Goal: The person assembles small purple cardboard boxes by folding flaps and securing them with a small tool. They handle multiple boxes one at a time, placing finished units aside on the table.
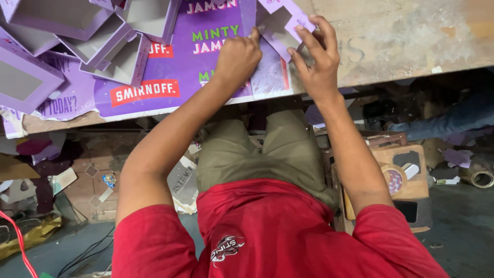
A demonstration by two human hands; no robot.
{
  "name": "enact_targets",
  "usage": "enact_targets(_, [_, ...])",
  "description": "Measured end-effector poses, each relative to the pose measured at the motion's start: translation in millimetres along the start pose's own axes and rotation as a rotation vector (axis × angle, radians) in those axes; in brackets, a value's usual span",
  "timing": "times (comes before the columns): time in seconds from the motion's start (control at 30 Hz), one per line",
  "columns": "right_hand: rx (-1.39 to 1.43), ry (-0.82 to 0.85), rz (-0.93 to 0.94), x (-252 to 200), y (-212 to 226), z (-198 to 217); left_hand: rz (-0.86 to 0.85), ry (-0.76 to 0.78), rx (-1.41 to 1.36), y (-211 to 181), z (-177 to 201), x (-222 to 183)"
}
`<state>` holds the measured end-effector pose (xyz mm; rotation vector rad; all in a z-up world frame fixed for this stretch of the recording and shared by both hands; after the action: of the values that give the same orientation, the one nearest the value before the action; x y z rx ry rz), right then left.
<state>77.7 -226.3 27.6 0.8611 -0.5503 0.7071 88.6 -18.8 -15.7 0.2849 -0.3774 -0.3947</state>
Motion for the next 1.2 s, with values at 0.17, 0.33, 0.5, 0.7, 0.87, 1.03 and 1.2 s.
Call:
enact_targets(0.17, [0.047,-0.011,-0.022,0,-6,-4,-0.106,0.012,-0.258,-10,8,-1])
enact_targets(0.33, [0.071,-0.015,-0.081,0,-7,-2,-0.187,-0.003,-0.599,-35,35,-5])
enact_targets(0.5, [0.086,0.005,-0.056,3,-6,2,-0.072,0.059,-0.438,-8,13,6])
enact_targets(0.7, [0.075,-0.006,-0.029,9,-3,1,-0.111,-0.097,0.007,2,-1,19])
enact_targets(0.87, [0.086,-0.020,-0.077,0,-5,-1,-0.098,-0.041,-0.411,-15,17,11])
enact_targets(1.03, [0.125,-0.006,-0.135,4,-4,-1,0.057,0.103,-0.760,-34,22,2])
enact_targets(1.2, [0.059,-0.053,-0.023,4,-1,1,0.017,0.022,-0.584,-26,26,3])
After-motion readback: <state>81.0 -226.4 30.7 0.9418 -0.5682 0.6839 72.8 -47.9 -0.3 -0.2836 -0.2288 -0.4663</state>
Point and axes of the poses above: each hand's wrist, its own x-axis towards the middle knuckle, its own z-axis out of the back of the hand, y = z × x, the point moved 4 cm from there along x, towards the middle knuckle, and after that the axes turned 2 degrees about -x, right-handed, at the moved point
